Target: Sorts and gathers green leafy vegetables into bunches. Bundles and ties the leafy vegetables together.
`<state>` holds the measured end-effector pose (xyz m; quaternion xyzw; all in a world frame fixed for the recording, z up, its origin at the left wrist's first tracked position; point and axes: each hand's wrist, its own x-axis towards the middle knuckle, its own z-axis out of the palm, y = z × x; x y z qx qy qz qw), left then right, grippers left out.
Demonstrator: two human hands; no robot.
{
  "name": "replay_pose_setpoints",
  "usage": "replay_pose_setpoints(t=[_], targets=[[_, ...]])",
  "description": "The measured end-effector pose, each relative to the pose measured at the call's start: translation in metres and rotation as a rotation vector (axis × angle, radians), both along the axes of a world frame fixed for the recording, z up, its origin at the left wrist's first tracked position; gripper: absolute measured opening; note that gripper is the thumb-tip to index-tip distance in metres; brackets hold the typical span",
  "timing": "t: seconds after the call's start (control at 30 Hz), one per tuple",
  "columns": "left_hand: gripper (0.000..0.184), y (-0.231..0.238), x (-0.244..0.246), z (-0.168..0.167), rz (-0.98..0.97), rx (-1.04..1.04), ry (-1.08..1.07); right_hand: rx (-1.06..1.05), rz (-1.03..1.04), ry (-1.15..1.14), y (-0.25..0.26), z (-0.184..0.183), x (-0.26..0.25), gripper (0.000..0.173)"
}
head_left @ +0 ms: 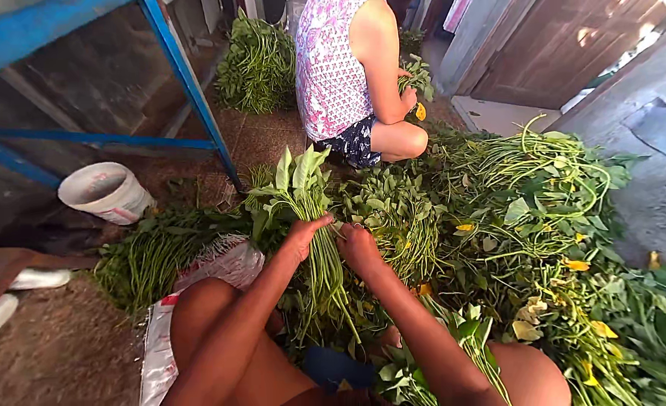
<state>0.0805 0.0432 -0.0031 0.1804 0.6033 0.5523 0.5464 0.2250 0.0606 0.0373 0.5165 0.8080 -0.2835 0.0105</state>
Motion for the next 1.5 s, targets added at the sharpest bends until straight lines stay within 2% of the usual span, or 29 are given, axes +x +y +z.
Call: replay_pose_setpoints(t=[0.17, 0.23, 0.33, 0.37, 0.4, 0.5, 0.57, 0.67, 0.73, 0.8, 0.87, 0.93, 1.0, 1.03, 1.13, 1.2, 1.23, 1.3, 1.37, 1.43, 1.5], targets=[[0.024, -0.003, -0.032, 0.011, 0.235, 0.107, 0.007, -0.112, 0.001, 0.124, -0.02, -0.02, 0.029, 0.022], [0.026, -0.005, -0.04, 0.012, 0.24, 0.127, 0.012, -0.2, 0.027, 0.234, -0.021, -0.031, 0.044, 0.024], [0.025, -0.009, -0.036, 0.008, 0.178, 0.136, 0.029, -0.416, 0.108, 0.551, -0.01, -0.034, 0.052, 0.058], [0.025, -0.011, -0.033, 0.007, 0.15, 0.137, 0.03, -0.482, 0.095, 0.653, -0.008, -0.031, 0.048, 0.062], [0.025, -0.013, -0.03, 0.006, 0.123, 0.138, 0.025, -0.55, 0.044, 0.749, -0.007, -0.028, 0.043, 0.056], [0.022, -0.016, -0.027, 0.01, 0.116, 0.162, 0.009, -0.75, -0.073, 0.916, 0.001, -0.027, 0.035, 0.016], [0.024, -0.015, -0.033, 0.012, 0.163, 0.181, 0.01, -0.763, -0.032, 0.83, 0.002, -0.028, 0.038, 0.008], [0.025, -0.014, -0.044, 0.016, 0.238, 0.195, 0.018, -0.664, -0.018, 0.68, -0.007, -0.03, 0.047, 0.012], [0.024, -0.013, -0.05, 0.019, 0.271, 0.208, 0.02, -0.468, 0.052, 0.564, -0.013, -0.032, 0.053, 0.021], [0.024, -0.013, -0.056, 0.02, 0.315, 0.223, 0.008, -0.263, 0.142, 0.343, -0.019, -0.03, 0.056, 0.031], [0.025, -0.012, -0.059, 0.022, 0.352, 0.243, 0.001, -0.214, 0.178, 0.117, -0.023, -0.027, 0.055, 0.039], [0.025, -0.01, -0.057, 0.023, 0.385, 0.267, -0.006, -0.249, 0.166, 0.055, -0.019, -0.031, 0.055, 0.042], [0.025, -0.007, -0.053, 0.021, 0.443, 0.306, -0.015, -0.335, 0.106, 0.238, -0.005, -0.042, 0.061, 0.041], [0.026, -0.005, -0.051, 0.019, 0.474, 0.332, -0.021, -0.416, 0.03, 0.437, 0.002, -0.049, 0.064, 0.041], [0.024, 0.0, -0.04, 0.018, 0.564, 0.383, -0.022, -0.832, -0.505, 1.175, 0.022, -0.052, 0.052, 0.043], [0.02, 0.004, -0.043, 0.02, 0.62, 0.444, -0.013, -0.899, -0.921, 1.513, 0.046, -0.056, 0.043, 0.043], [0.019, 0.005, -0.049, 0.02, 0.636, 0.485, -0.006, -0.829, -1.082, 1.557, 0.06, -0.064, 0.044, 0.041], [0.016, 0.006, -0.06, 0.022, 0.65, 0.567, -0.002, -0.626, -1.215, 1.397, 0.084, -0.093, 0.06, 0.041], [0.014, 0.006, -0.064, 0.026, 0.63, 0.589, 0.004, -0.456, -1.181, 1.123, 0.105, -0.127, 0.086, 0.043], [0.014, 0.005, -0.064, 0.027, 0.585, 0.534, 0.008, -0.242, -1.171, 0.782, 0.124, -0.155, 0.11, 0.042], [0.016, 0.005, -0.063, 0.023, 0.527, 0.453, -0.001, -0.126, -1.181, 0.568, 0.139, -0.166, 0.131, 0.041]])
